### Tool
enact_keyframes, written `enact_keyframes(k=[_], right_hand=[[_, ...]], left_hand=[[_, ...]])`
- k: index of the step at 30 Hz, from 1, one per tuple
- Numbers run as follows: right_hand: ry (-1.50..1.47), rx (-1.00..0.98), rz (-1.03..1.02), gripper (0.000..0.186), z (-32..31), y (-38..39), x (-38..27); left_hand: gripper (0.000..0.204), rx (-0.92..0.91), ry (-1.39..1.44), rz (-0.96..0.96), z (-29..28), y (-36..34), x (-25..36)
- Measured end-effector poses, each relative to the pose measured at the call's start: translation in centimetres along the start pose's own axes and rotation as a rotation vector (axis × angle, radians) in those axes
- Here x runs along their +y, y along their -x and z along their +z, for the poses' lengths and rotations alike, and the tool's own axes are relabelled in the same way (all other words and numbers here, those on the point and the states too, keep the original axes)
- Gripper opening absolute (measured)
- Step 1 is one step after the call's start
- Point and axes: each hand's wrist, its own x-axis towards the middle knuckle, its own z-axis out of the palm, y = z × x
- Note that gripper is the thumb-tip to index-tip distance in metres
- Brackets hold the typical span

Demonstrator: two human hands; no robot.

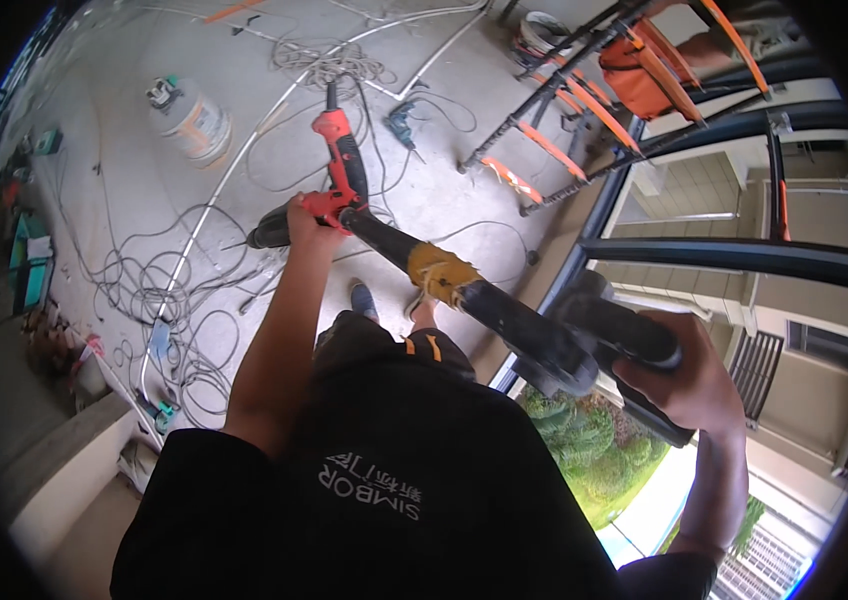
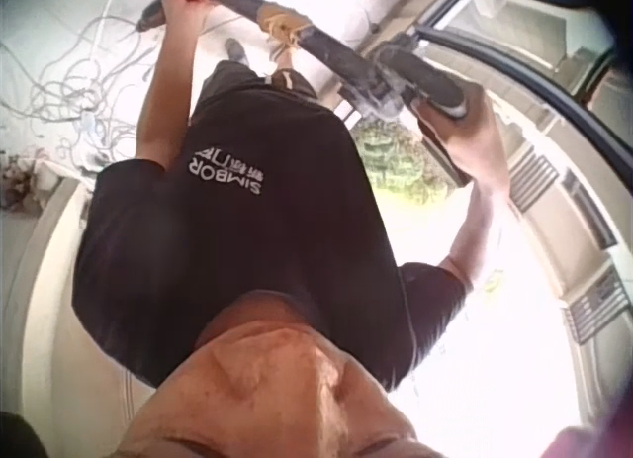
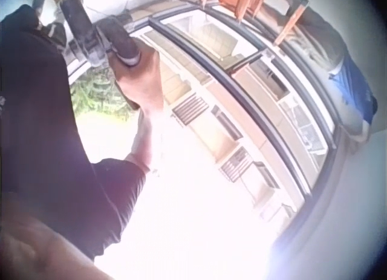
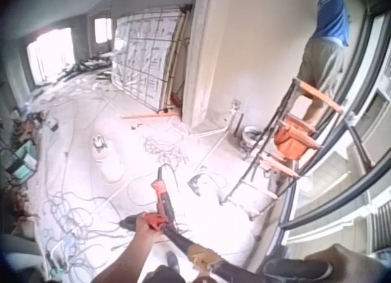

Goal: The person uses a hammer drill to create holes in the floor and side wall of a balcony and then lifts and aligns a large black metal window frame into the opening.

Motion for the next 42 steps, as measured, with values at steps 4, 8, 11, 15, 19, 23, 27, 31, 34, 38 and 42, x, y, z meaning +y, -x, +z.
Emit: enact_keyframes(k=[4, 8, 11, 15, 19, 23, 27, 31, 34, 38, 42], right_hand=[[0.037, -0.023, -0.025, 0.036, 0.2, -0.4, -1.8], [0.037, -0.072, 0.044, 0.029, 1.0, -0.2, -3.5], [-0.002, 0.034, 0.042, 0.022, 1.9, 0.1, -3.6], [0.0, -0.052, 0.04, 0.015, 2.0, -0.5, -4.9], [-0.04, -0.072, 0.011, 0.013, 2.0, -0.8, -5.4], [-0.053, -0.076, -0.017, 0.014, 2.3, -1.2, -5.7], [-0.005, -0.079, -0.026, 0.017, 3.2, -1.8, -6.2], [0.023, -0.041, -0.033, 0.022, 3.7, -1.0, -6.2], [0.078, -0.106, 0.012, 0.039, 4.1, -0.7, -4.5], [0.097, -0.264, 0.048, 0.048, 4.3, -2.7, -3.9], [-0.031, -0.248, -0.035, 0.034, 4.0, -4.8, -4.3]], left_hand=[[0.026, 0.0, 0.043, -0.059, -0.1, -1.1, 0.0], [0.035, -0.017, 0.015, -0.077, -0.8, -2.1, 0.5], [0.048, -0.031, 0.026, -0.072, -1.0, -2.3, 0.0], [0.048, 0.004, 0.048, -0.05, -1.9, -3.3, 0.5], [0.051, 0.04, 0.029, 0.01, -3.0, -4.8, 0.2], [0.059, 0.047, 0.047, -0.006, -3.4, -4.8, 0.4], [0.052, -0.001, 0.055, -0.011, -2.6, -3.6, 0.7], [0.043, 0.006, 0.222, 0.044, -1.2, -2.9, -0.6], [0.035, 0.231, 0.27, 0.185, -2.7, -2.8, 0.3], [0.082, 0.652, 0.355, 0.365, -1.0, 0.2, 0.1], [0.099, 0.838, 0.411, 0.454, 1.0, 3.5, 0.7]])
